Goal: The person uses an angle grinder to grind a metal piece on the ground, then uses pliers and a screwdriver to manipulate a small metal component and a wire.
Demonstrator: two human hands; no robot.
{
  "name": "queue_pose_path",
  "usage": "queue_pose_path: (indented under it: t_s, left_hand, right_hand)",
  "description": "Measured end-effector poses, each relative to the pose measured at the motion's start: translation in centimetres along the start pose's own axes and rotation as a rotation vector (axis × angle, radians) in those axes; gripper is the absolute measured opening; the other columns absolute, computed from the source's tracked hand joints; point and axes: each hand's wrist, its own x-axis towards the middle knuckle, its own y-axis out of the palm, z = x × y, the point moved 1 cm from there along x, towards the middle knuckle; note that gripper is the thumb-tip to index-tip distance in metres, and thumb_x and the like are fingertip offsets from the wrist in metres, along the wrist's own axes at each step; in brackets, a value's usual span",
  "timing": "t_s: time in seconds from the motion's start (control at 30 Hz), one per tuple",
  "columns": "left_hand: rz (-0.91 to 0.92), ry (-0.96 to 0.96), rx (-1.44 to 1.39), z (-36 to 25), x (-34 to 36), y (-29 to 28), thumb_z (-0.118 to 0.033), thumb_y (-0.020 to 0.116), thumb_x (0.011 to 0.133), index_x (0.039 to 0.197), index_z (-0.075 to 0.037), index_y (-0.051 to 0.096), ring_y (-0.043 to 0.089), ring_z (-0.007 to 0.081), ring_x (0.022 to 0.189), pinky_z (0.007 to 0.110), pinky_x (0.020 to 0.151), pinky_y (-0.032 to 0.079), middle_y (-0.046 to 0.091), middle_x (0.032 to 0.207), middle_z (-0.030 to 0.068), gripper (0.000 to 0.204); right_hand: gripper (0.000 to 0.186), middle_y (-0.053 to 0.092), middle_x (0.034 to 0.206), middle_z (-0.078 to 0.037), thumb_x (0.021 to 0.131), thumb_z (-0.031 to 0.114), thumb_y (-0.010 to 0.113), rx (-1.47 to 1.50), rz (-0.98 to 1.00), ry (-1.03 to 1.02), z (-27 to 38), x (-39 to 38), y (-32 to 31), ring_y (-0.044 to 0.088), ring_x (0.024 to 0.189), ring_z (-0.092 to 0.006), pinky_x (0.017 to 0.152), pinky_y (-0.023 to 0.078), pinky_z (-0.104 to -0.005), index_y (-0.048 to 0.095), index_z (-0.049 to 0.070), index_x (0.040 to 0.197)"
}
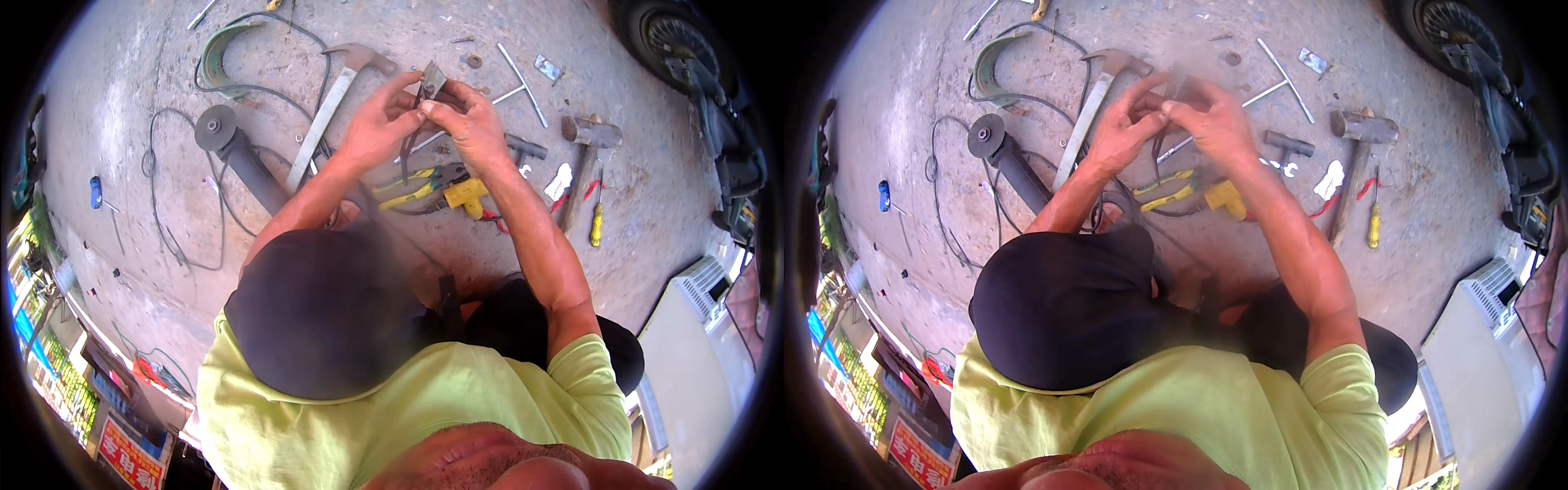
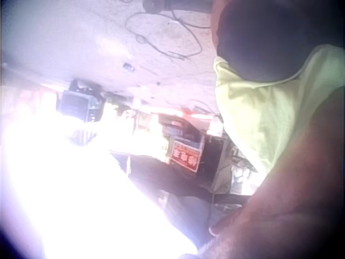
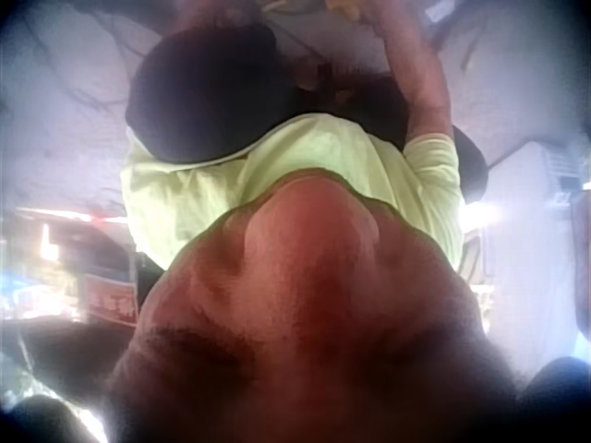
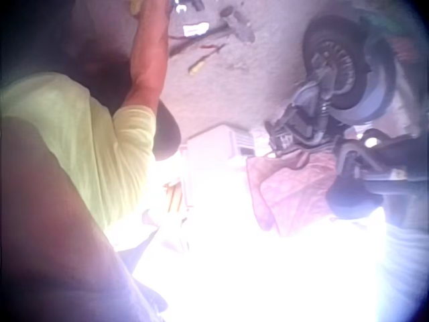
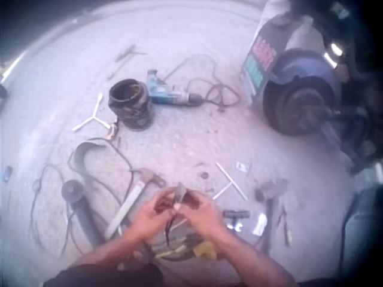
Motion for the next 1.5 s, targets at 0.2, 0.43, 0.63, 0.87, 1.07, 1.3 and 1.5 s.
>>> queue_pose_path:
  t_s: [0.2,0.43,0.63,0.87,1.07,1.3,1.5]
  left_hand:
    - [0.029,-0.135,-0.418,-0.3,-0.5,-0.8,-0.022,0.054,0.099,0.148,-0.004,0.044,0.056,0.0156,0.082,0.03,0.065,0.045,0.062,0.109,0.0059,0.053]
    - [0.087,-0.146,-0.645,0.6,-0.6,-1.1,-0.022,0.052,0.099,0.15,-0.001,0.041,0.057,0.0139,0.075,0.027,0.061,0.045,0.066,0.117,0.01,0.056]
    - [-0.058,-0.015,-0.073,0.0,-1.0,0.5,-0.014,0.057,0.101,0.149,-0.004,0.04,0.064,0.0176,0.098,0.032,0.076,0.054,0.064,0.119,0.0108,0.052]
    - [-0.024,0.06,0.069,0.0,-0.5,-0.3,-0.012,0.066,0.094,0.144,-0.003,0.048,0.063,0.0149,0.104,0.03,0.086,0.053,0.065,0.116,0.0085,0.054]
    - [-0.377,0.019,0.224,-0.2,-0.6,-6.8,-0.014,0.07,0.092,0.12,-0.002,0.069,0.065,0.0132,0.09,0.028,0.079,0.053,0.07,0.099,0.0044,0.03]
    - [-0.274,0.035,0.66,3.3,-1.5,-6.4,-0.018,0.069,0.089,0.107,-0.006,0.074,0.07,0.0243,0.086,0.035,0.078,0.055,0.073,0.1,0.0129,0.023]
    - [-0.163,0.123,0.935,5.1,0.1,-5.0,-0.021,0.066,0.09,0.106,-0.007,0.073,0.069,0.0327,0.094,0.04,0.084,0.054,0.071,0.102,0.0154,0.022]
  right_hand:
    - [0.048,0.07,0.115,-0.012,0.094,0.007,0.06,-0.076,0.047,0.023,1.6,-0.7,1.3,0.068,0.099,-0.0164,0.086,0.056,-0.0292,0.052,-0.012,0.137]
    - [0.045,0.071,0.1,-0.013,0.094,0.009,0.061,-0.114,0.023,-0.046,1.7,-1.0,2.1,0.069,0.077,-0.0174,0.068,0.056,-0.0305,0.054,-0.011,0.134]
    - [0.04,0.071,0.095,-0.011,0.092,0.018,0.07,-0.228,-0.105,-0.173,0.2,-2.0,2.7,0.067,0.074,-0.0139,0.065,0.055,-0.0294,0.059,-0.007,0.122]
    - [0.02,0.066,0.077,0.0,0.093,0.021,0.069,-0.057,-0.373,-0.04,-3.8,0.1,-0.8,0.059,0.07,-0.0078,0.062,0.047,-0.0258,0.069,0.002,0.094]
    - [0.014,0.059,0.072,0.002,0.093,0.017,0.069,-0.006,-0.293,-0.064,-1.2,2.2,-4.5,0.051,0.062,-0.0062,0.057,0.04,-0.0241,0.067,0.004,0.091]
    - [0.014,0.057,0.068,0.002,0.092,0.017,0.069,-0.158,-0.21,0.031,-1.6,2.5,-5.4,0.049,0.059,-0.0059,0.054,0.039,-0.0249,0.068,0.003,0.091]
    - [0.024,0.061,0.07,0.001,0.09,0.023,0.069,-0.378,-0.203,0.08,-2.2,2.1,-5.3,0.052,0.061,-0.0071,0.055,0.041,-0.0272,0.071,0.0,0.097]
